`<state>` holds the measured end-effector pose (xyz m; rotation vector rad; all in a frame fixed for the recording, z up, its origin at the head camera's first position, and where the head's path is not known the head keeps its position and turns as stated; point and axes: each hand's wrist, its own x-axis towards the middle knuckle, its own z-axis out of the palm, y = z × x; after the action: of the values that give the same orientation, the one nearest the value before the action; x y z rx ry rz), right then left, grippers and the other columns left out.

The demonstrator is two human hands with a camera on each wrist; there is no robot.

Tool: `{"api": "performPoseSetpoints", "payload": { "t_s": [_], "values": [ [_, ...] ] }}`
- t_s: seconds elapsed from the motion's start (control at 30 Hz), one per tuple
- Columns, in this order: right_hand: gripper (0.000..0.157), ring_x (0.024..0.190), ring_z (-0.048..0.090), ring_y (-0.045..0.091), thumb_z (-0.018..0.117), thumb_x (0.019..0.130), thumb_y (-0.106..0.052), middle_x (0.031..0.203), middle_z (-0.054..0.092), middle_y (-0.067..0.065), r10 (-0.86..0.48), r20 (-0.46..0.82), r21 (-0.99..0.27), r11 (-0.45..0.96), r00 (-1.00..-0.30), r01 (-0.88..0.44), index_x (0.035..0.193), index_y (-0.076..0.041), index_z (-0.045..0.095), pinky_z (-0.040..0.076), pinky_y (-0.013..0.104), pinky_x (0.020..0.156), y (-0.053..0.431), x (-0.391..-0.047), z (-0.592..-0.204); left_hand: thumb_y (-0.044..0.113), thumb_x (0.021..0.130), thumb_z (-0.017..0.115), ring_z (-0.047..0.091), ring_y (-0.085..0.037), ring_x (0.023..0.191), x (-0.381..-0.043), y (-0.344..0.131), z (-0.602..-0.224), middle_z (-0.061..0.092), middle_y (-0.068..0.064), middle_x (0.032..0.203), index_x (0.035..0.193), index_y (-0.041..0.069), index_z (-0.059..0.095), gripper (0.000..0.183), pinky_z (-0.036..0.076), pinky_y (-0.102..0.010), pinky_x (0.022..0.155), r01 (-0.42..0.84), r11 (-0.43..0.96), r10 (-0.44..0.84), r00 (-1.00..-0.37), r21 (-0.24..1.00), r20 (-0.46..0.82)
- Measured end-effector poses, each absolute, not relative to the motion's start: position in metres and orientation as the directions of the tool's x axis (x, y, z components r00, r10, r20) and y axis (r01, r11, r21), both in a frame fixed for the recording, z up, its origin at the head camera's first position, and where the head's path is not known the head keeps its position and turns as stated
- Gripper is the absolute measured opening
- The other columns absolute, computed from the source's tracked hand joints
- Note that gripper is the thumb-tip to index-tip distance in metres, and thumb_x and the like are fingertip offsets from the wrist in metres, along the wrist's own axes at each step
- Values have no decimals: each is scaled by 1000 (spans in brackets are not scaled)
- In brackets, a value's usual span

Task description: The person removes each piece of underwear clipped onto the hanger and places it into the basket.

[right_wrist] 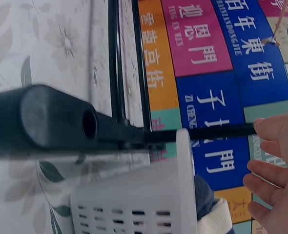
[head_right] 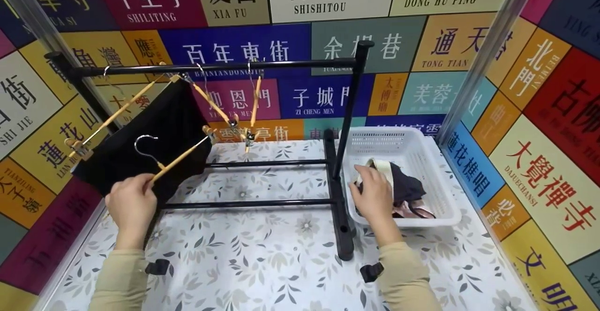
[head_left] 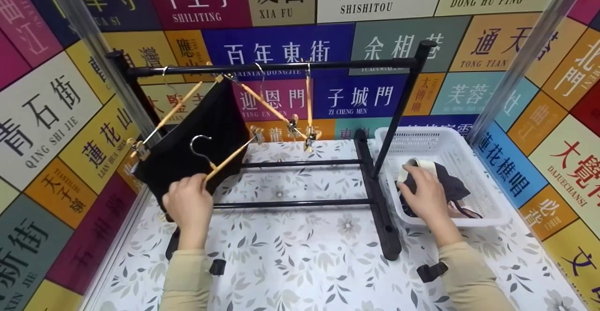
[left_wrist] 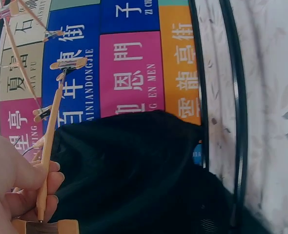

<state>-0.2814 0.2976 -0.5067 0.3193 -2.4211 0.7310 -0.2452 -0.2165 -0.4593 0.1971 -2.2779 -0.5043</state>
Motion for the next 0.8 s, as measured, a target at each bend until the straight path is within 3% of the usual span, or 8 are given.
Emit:
{"api": "performPoseSetpoints", "payload": {
  "t_s": [0.8],
  "values": [
    [42,109,57,45,76,84,-10,120,65,20,-158,567,-443,769,-808,-461,123,0,64,42,56,94,263,-273,-529,-4,84,63,58,-40,86,-260,-244,-396,71,-16,92,97,5,74,20,39,-53,76,-4,937,-283,-598,350,750]
  ]
}}
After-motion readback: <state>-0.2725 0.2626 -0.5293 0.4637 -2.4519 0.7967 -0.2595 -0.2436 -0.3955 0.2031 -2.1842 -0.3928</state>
